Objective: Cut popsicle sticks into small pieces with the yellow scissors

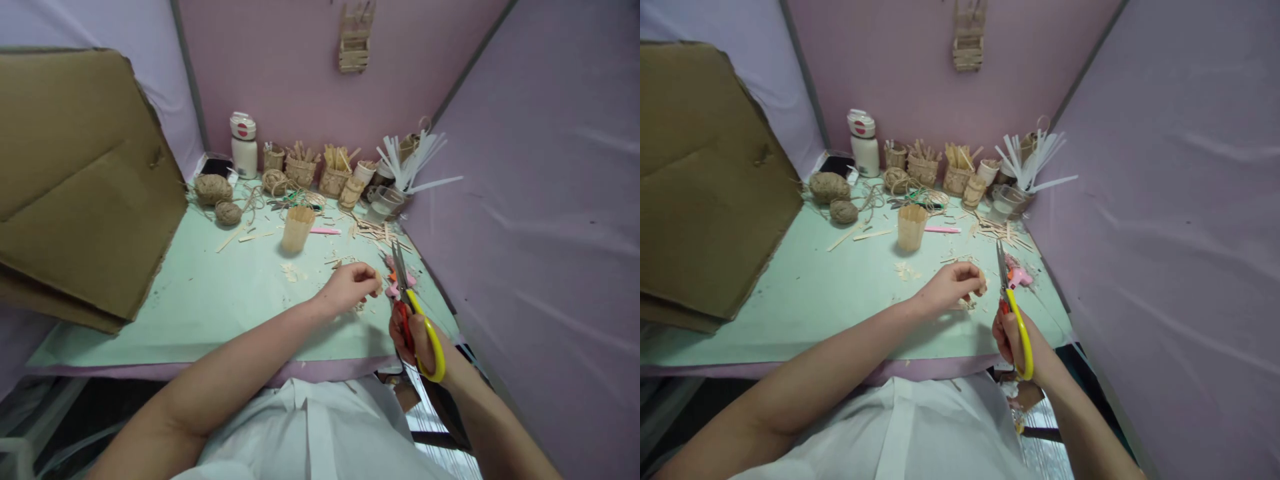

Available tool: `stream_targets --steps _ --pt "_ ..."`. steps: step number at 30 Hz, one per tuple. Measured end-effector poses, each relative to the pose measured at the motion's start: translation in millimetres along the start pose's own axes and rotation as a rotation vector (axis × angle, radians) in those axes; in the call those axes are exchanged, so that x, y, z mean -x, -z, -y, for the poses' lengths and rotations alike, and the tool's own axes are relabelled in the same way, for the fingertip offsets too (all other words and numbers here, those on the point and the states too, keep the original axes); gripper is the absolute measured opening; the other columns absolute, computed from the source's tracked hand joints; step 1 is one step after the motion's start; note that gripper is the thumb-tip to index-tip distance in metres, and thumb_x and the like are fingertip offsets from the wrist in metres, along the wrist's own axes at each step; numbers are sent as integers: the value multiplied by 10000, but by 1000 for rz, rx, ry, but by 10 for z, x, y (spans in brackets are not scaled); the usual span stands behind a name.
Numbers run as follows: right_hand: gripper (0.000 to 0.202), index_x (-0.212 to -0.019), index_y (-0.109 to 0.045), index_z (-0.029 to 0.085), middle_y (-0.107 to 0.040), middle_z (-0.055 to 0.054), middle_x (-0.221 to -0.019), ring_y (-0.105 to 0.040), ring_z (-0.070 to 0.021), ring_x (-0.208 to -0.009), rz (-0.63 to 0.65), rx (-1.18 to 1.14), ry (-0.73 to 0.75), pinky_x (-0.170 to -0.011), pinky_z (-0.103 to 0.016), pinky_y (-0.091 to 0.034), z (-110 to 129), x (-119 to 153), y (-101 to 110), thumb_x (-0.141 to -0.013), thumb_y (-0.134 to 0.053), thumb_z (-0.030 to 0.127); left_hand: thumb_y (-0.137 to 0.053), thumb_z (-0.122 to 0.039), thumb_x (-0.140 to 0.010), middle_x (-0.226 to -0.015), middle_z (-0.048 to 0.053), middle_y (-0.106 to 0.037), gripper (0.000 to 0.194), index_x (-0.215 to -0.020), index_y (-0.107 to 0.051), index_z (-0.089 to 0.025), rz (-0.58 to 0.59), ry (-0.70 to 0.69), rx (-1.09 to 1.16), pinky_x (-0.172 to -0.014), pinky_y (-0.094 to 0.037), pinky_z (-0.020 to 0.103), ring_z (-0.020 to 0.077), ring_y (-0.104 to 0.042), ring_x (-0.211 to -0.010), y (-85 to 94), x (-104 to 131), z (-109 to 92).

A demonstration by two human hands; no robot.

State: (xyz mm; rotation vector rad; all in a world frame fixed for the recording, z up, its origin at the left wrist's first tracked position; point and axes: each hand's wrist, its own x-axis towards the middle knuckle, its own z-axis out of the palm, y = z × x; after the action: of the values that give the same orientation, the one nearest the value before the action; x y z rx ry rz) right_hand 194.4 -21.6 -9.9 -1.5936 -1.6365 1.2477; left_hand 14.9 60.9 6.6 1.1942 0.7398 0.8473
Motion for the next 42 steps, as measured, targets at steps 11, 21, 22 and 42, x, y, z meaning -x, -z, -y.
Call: stream_targets --steps 11,21,22,42 --pt "502 -785 -355 223 -375 86 -570 -275 -63 -390 -13 -99 -29 -363 -203 -230 -103 46 -167 -881 -328 716 -700 -436 -705 -664 -6 -589 298 -782 -621 -159 -90 -33 63 -556 -390 218 86 -502 -565 129 -155 329" --pt "459 -825 -365 218 -400 54 -639 -303 -83 -470 43 -22 -34 -415 -216 -271 -134 68 -247 -908 -334 669 -707 -453 -692 -648 -5 -572 313 -733 -619 -156 -76 -8 39 -576 -385 221 88 -471 -576 107 -141 331" --pt "458 -826 -367 217 -406 50 -648 -303 -82 -472 47 -32 -38 -417 -215 -270 -133 69 -253 -914 -325 664 -709 -455 -688 -650 -4 -573 316 -732 -618 -156 -76 -5 37 -570 -382 221 89 -469 -575 108 -140 336" --pt "509 -829 -368 216 -377 63 -613 -276 -72 -456 67 -136 -82 -408 -207 -266 -206 49 -284 -900 -297 715 -734 -487 -652 -647 14 -579 359 -726 -615 -157 -40 60 55 -538 -398 233 88 -486 -543 51 -87 309"
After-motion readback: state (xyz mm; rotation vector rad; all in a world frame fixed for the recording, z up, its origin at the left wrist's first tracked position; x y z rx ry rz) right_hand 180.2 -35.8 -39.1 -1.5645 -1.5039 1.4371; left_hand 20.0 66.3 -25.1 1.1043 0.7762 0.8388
